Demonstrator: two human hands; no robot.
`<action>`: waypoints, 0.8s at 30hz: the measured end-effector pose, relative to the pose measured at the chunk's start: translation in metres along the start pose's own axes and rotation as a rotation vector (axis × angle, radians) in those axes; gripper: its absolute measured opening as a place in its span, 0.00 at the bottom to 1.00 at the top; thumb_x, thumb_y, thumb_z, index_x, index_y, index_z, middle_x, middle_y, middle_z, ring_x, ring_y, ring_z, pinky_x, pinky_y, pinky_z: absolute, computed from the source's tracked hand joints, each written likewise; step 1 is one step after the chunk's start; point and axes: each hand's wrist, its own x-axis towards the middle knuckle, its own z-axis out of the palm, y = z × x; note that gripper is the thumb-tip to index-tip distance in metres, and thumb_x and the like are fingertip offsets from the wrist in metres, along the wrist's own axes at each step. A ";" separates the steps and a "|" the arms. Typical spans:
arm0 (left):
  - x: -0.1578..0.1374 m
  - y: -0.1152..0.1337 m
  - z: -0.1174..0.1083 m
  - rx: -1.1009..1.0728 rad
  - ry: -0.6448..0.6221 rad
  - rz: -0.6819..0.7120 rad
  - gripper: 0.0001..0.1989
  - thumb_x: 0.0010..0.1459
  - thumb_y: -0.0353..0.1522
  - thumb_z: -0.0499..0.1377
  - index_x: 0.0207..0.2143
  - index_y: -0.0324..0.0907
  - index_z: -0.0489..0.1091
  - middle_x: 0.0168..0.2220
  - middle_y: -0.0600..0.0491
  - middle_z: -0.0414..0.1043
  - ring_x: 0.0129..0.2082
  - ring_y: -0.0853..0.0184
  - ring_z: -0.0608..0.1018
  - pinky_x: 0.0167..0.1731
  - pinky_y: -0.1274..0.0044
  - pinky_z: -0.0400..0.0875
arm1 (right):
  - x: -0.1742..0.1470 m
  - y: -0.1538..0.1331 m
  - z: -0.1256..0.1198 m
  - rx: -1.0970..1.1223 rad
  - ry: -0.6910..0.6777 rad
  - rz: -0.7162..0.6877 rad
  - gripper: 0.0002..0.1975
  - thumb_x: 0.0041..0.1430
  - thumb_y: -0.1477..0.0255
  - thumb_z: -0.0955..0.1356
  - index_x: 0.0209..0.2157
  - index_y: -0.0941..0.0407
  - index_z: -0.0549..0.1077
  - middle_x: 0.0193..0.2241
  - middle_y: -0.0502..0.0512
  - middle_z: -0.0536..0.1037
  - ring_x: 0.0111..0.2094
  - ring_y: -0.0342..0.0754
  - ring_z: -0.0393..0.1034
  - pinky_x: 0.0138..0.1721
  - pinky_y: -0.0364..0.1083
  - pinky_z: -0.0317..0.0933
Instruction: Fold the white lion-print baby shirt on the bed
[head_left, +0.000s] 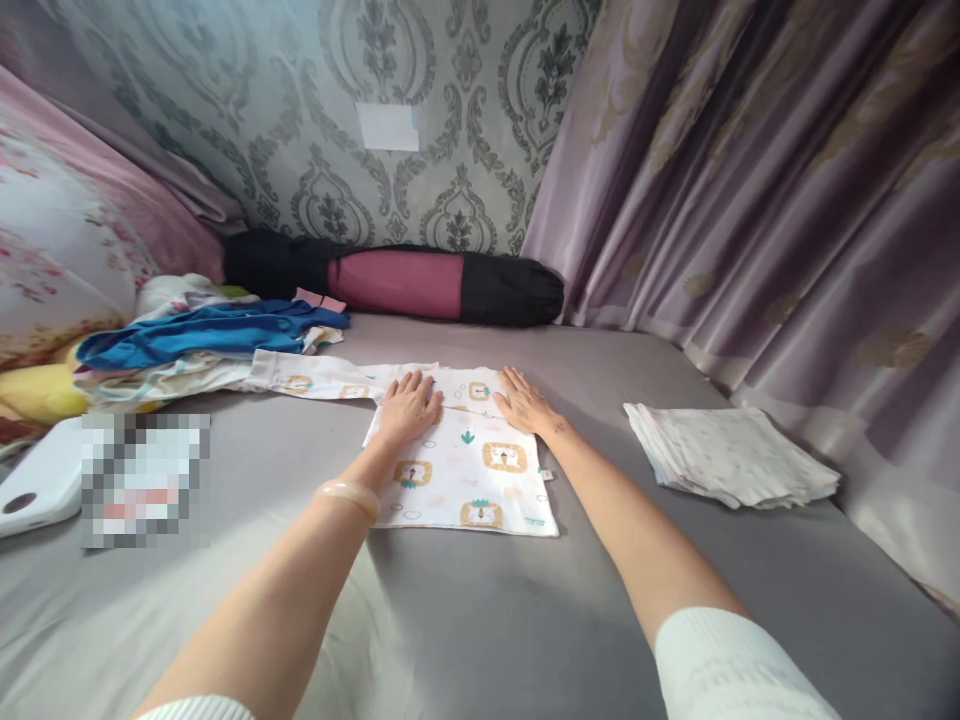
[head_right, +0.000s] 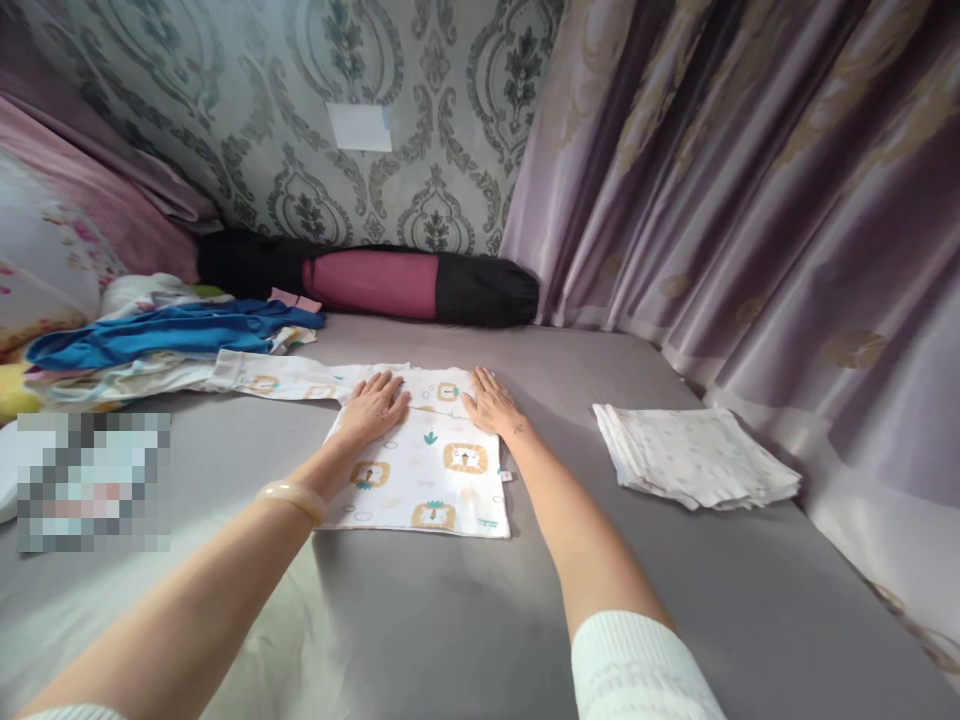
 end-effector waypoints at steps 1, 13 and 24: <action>0.000 0.000 0.000 -0.001 0.009 0.003 0.24 0.67 0.41 0.44 0.60 0.40 0.62 0.65 0.43 0.58 0.65 0.55 0.59 0.64 0.60 0.49 | 0.000 -0.002 -0.002 -0.005 -0.014 0.014 0.35 0.68 0.59 0.50 0.68 0.67 0.47 0.70 0.64 0.44 0.70 0.52 0.35 0.68 0.50 0.34; -0.003 0.003 0.003 0.042 0.039 0.113 0.25 0.67 0.43 0.43 0.61 0.45 0.62 0.67 0.45 0.55 0.67 0.55 0.55 0.65 0.57 0.45 | 0.015 -0.078 0.001 0.047 0.059 0.237 0.31 0.69 0.59 0.49 0.69 0.55 0.48 0.71 0.60 0.40 0.70 0.58 0.32 0.65 0.63 0.29; 0.000 0.000 0.004 0.016 -0.035 0.106 0.27 0.67 0.46 0.44 0.63 0.44 0.59 0.67 0.42 0.54 0.67 0.53 0.56 0.63 0.59 0.50 | 0.019 -0.078 0.008 0.053 0.048 0.279 0.30 0.69 0.59 0.51 0.68 0.51 0.50 0.71 0.58 0.42 0.70 0.60 0.33 0.64 0.67 0.30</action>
